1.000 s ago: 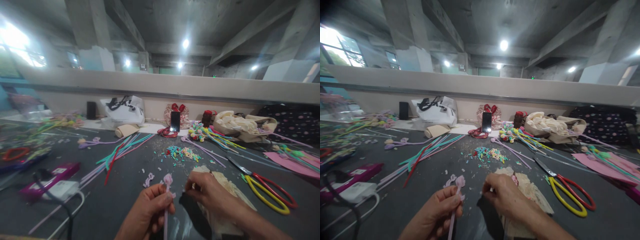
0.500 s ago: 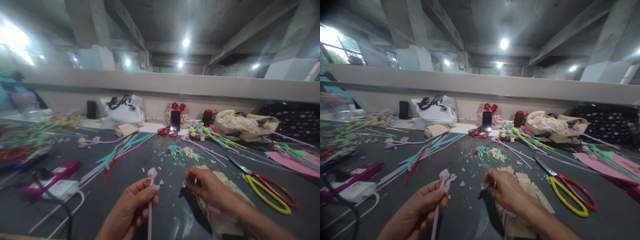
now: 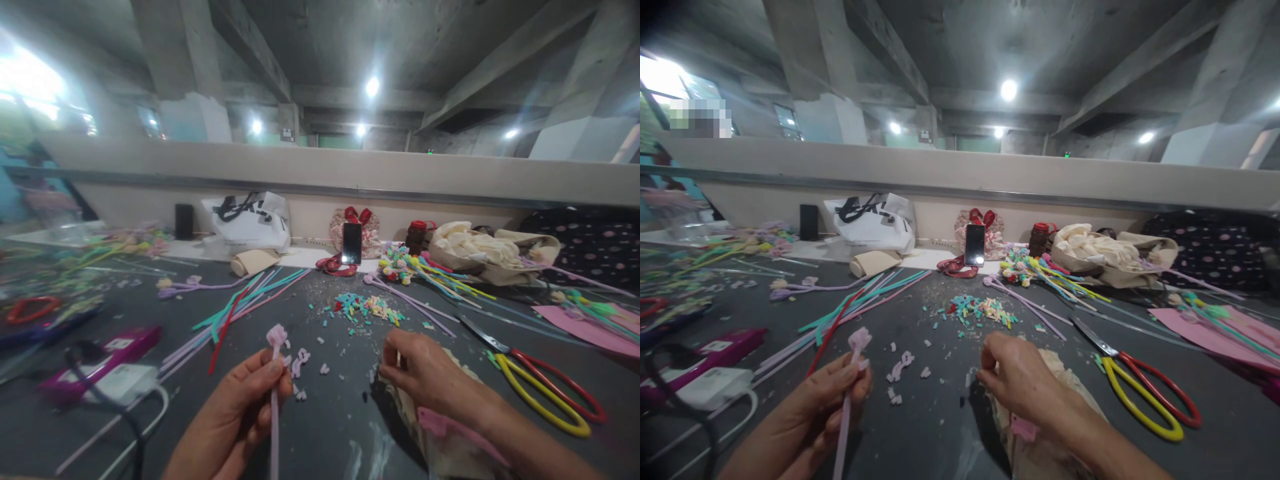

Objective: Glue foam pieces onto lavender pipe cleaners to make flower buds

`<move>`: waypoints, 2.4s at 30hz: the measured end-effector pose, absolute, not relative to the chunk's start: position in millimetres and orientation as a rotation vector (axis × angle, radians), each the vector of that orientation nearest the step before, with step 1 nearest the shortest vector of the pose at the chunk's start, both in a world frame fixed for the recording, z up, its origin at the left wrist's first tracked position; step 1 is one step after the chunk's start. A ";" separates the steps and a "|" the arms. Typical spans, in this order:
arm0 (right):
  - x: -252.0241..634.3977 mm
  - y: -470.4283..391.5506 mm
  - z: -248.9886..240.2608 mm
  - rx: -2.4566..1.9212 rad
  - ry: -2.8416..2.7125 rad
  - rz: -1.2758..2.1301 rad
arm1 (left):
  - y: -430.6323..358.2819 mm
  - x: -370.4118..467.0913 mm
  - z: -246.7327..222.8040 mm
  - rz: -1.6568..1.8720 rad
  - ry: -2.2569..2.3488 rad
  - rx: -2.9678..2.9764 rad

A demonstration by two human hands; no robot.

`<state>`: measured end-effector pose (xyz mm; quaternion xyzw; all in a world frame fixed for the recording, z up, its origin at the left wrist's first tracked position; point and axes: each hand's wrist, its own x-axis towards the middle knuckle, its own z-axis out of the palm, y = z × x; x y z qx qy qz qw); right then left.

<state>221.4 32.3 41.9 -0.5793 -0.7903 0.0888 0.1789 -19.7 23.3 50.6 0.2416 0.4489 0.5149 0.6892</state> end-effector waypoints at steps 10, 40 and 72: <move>207.9 52.2 55.5 -1.253 -2.323 0.438 | 24.6 -2.1 46.3 1.065 0.961 0.636; 207.5 56.9 60.6 -1.325 -2.111 0.587 | 58.6 25.0 28.8 0.872 0.800 0.832; 195.6 54.3 85.9 -1.042 -1.768 1.246 | 54.2 15.5 29.0 1.007 0.639 0.729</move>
